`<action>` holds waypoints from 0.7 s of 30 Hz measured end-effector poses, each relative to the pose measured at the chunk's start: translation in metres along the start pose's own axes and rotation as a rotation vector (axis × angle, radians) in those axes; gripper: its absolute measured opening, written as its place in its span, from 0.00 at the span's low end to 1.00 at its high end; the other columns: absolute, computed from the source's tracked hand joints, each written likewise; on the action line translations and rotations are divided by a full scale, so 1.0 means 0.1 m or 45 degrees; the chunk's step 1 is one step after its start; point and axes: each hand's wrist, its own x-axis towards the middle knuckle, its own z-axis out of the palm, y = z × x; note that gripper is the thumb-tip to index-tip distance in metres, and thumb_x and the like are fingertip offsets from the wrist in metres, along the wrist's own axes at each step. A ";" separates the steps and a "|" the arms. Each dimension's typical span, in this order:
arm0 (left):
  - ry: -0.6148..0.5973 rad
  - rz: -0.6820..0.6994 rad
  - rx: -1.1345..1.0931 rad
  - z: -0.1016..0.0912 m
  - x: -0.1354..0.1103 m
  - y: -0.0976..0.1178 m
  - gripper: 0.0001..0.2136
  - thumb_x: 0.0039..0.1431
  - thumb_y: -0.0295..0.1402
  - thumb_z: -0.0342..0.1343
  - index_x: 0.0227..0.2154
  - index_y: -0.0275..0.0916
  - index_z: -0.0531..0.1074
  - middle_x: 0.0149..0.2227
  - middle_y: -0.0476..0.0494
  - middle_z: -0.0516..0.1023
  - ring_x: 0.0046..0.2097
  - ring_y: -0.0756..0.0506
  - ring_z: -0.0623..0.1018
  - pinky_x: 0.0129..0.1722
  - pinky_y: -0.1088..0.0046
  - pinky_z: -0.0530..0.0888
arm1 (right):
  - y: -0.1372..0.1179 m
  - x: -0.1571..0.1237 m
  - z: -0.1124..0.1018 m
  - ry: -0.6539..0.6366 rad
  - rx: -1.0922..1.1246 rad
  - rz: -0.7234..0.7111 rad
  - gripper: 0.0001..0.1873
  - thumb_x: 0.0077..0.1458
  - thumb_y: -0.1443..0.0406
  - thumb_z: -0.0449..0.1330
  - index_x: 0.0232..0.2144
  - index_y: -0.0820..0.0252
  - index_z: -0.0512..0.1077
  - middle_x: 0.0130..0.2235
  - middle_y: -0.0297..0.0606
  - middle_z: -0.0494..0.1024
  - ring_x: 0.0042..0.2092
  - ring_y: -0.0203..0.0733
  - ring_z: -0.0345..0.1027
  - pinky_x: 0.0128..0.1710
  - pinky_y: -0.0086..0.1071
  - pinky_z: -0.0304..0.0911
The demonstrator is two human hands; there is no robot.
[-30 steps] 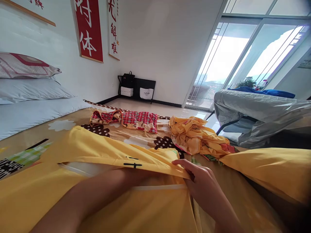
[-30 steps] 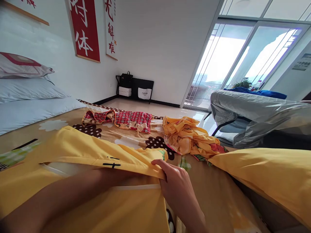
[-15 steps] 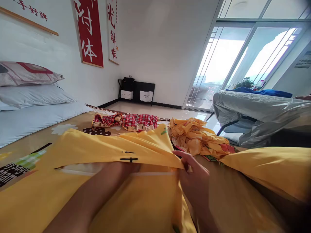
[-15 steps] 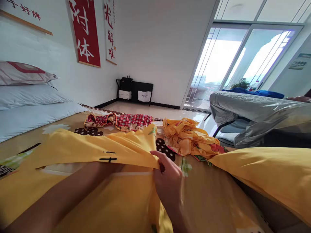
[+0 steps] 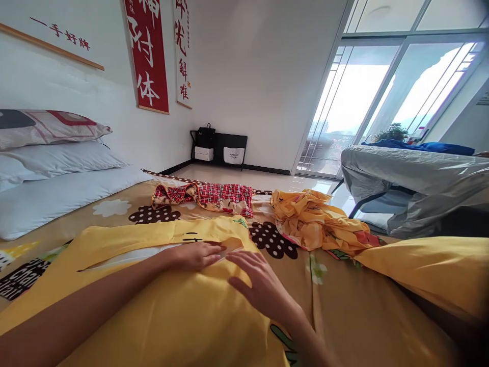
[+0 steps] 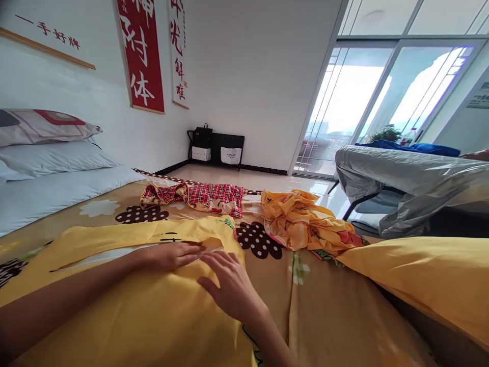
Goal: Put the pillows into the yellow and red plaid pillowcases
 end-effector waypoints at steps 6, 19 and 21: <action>-0.053 -0.252 0.177 0.03 -0.46 0.01 0.31 0.64 0.55 0.33 0.65 0.47 0.50 0.67 0.38 0.53 0.64 0.36 0.61 0.61 0.54 0.58 | 0.11 0.06 0.29 -0.260 0.011 0.083 0.26 0.61 0.54 0.54 0.59 0.54 0.61 0.57 0.43 0.68 0.59 0.46 0.58 0.60 0.44 0.48; 0.062 -0.030 0.261 -0.24 -0.88 0.56 0.12 0.57 0.42 0.52 0.30 0.38 0.70 0.36 0.43 0.75 0.38 0.44 0.74 0.37 0.71 0.67 | 0.13 0.04 0.15 -0.145 0.056 -0.001 0.12 0.44 0.60 0.71 0.31 0.56 0.74 0.45 0.35 0.69 0.48 0.42 0.60 0.52 0.36 0.54; -0.109 -0.065 0.186 -0.33 -1.02 0.60 0.07 0.53 0.37 0.54 0.27 0.39 0.70 0.32 0.47 0.75 0.34 0.46 0.73 0.33 0.73 0.67 | 0.09 0.03 0.08 -0.152 0.092 -0.055 0.16 0.40 0.60 0.73 0.28 0.58 0.71 0.41 0.33 0.71 0.45 0.40 0.62 0.52 0.36 0.53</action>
